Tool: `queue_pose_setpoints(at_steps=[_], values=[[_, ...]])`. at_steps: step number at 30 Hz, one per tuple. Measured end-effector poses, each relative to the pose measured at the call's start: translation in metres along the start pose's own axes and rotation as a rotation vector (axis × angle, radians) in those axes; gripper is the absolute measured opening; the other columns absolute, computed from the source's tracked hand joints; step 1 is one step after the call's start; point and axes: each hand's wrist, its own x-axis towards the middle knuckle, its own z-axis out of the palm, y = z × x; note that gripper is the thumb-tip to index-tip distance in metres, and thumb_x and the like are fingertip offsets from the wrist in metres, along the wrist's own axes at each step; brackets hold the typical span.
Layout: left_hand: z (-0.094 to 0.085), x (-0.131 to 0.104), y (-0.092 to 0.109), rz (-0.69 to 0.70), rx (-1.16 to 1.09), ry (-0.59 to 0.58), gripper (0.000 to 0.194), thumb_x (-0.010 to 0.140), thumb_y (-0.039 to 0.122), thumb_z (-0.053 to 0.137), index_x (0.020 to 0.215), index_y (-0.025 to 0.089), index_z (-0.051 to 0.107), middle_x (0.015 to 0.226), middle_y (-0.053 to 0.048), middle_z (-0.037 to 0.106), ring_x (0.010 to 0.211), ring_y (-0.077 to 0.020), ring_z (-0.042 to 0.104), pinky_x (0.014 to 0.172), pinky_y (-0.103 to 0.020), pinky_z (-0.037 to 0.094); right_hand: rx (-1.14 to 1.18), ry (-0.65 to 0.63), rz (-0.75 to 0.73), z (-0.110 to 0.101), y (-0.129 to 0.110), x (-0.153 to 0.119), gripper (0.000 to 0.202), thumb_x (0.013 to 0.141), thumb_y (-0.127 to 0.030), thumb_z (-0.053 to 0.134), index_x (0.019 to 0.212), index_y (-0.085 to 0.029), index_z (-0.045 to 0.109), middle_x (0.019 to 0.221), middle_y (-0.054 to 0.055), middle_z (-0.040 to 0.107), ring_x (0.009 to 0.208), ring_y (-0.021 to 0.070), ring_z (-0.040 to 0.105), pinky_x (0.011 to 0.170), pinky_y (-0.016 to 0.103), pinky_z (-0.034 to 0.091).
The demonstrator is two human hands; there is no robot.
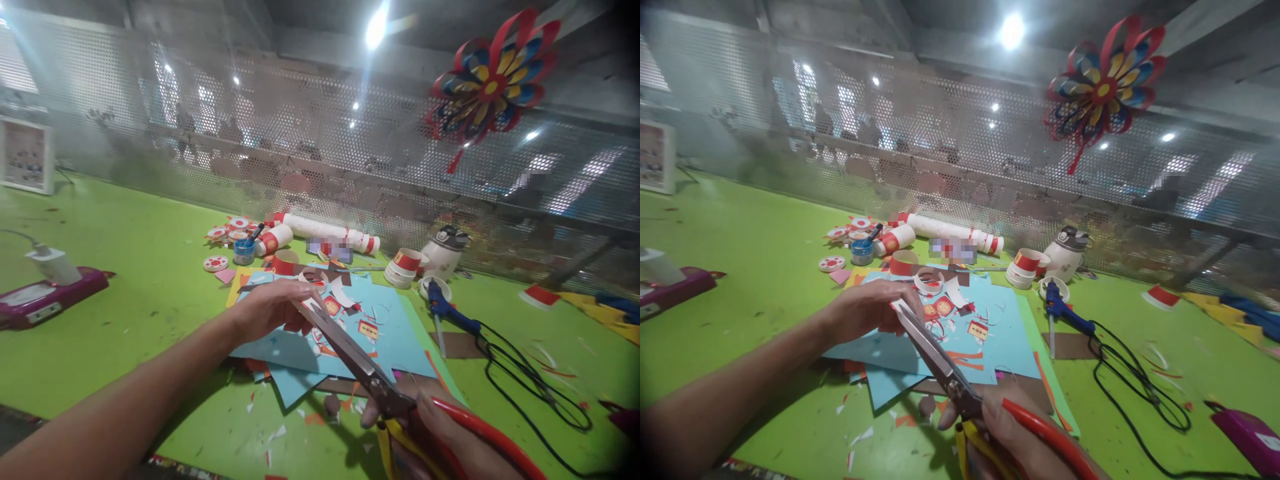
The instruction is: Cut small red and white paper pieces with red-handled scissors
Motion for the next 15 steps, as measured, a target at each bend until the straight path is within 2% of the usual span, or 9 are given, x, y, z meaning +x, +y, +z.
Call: queue_pose_setpoints(at_steps=[3, 5, 7, 9, 12, 15], values=[[0.000, 0.000, 0.000, 0.003, -0.009, -0.005, 0.032, 0.081, 0.036, 0.045, 0.079, 0.010, 0.063, 0.068, -0.007, 0.056, 0.054, -0.0126, 0.048, 0.045, -0.025, 0.025, 0.079, -0.037, 0.048, 0.000, 0.004, 0.000, 0.023, 0.092, -0.029, 0.053, 0.111, -0.016, 0.057, 0.109, 0.005, 0.062, 0.085, 0.0179, 0.064, 0.071, 0.035, 0.054], [0.000, 0.000, 0.000, 0.002, -0.007, -0.005, 0.032, 0.081, 0.037, 0.045, 0.080, 0.010, 0.063, 0.069, -0.008, 0.056, 0.054, -0.0129, 0.048, 0.046, -0.025, 0.025, 0.120, -0.048, 0.066, 0.001, 0.006, 0.000, 0.030, 0.094, -0.038, 0.044, 0.106, -0.016, 0.060, 0.085, 0.002, 0.066, 0.063, 0.0123, 0.063, 0.056, 0.026, 0.053], [0.000, 0.000, 0.000, -0.001, -0.010, -0.006, 0.033, 0.082, 0.037, 0.045, 0.080, 0.010, 0.063, 0.070, -0.008, 0.057, 0.055, -0.0131, 0.049, 0.047, -0.026, 0.026, 0.144, -0.047, 0.072, 0.002, 0.007, 0.001, 0.046, 0.094, -0.051, 0.033, 0.102, -0.017, 0.063, 0.058, -0.002, 0.059, 0.044, 0.0090, 0.055, 0.043, 0.020, 0.047], [0.000, 0.000, -0.001, -0.004, -0.015, -0.008, 0.033, 0.082, 0.037, 0.044, 0.080, 0.010, 0.063, 0.070, -0.008, 0.058, 0.055, -0.0131, 0.049, 0.047, -0.026, 0.027, 0.151, -0.031, 0.066, 0.003, 0.005, 0.001, 0.055, 0.090, -0.060, 0.031, 0.099, -0.018, 0.065, 0.047, -0.003, 0.051, 0.036, 0.0087, 0.049, 0.039, 0.020, 0.042], [0.000, 0.000, -0.001, 0.001, -0.019, -0.004, 0.032, 0.082, 0.037, 0.045, 0.079, 0.010, 0.063, 0.070, -0.008, 0.057, 0.055, -0.0129, 0.048, 0.048, -0.026, 0.029, 0.135, 0.013, 0.052, -0.001, -0.001, 0.001, 0.051, 0.087, -0.060, 0.039, 0.094, -0.018, 0.068, 0.060, 0.003, 0.060, 0.045, 0.0121, 0.056, 0.046, 0.023, 0.048], [0.002, 0.000, 0.000, 0.008, -0.021, 0.010, 0.031, 0.082, 0.037, 0.045, 0.077, 0.010, 0.062, 0.069, -0.008, 0.057, 0.054, -0.0128, 0.048, 0.047, -0.026, 0.028, 0.109, 0.046, 0.039, -0.005, -0.006, 0.001, 0.045, 0.087, -0.055, 0.045, 0.089, -0.018, 0.070, 0.083, 0.008, 0.067, 0.070, 0.0189, 0.064, 0.068, 0.029, 0.052]])
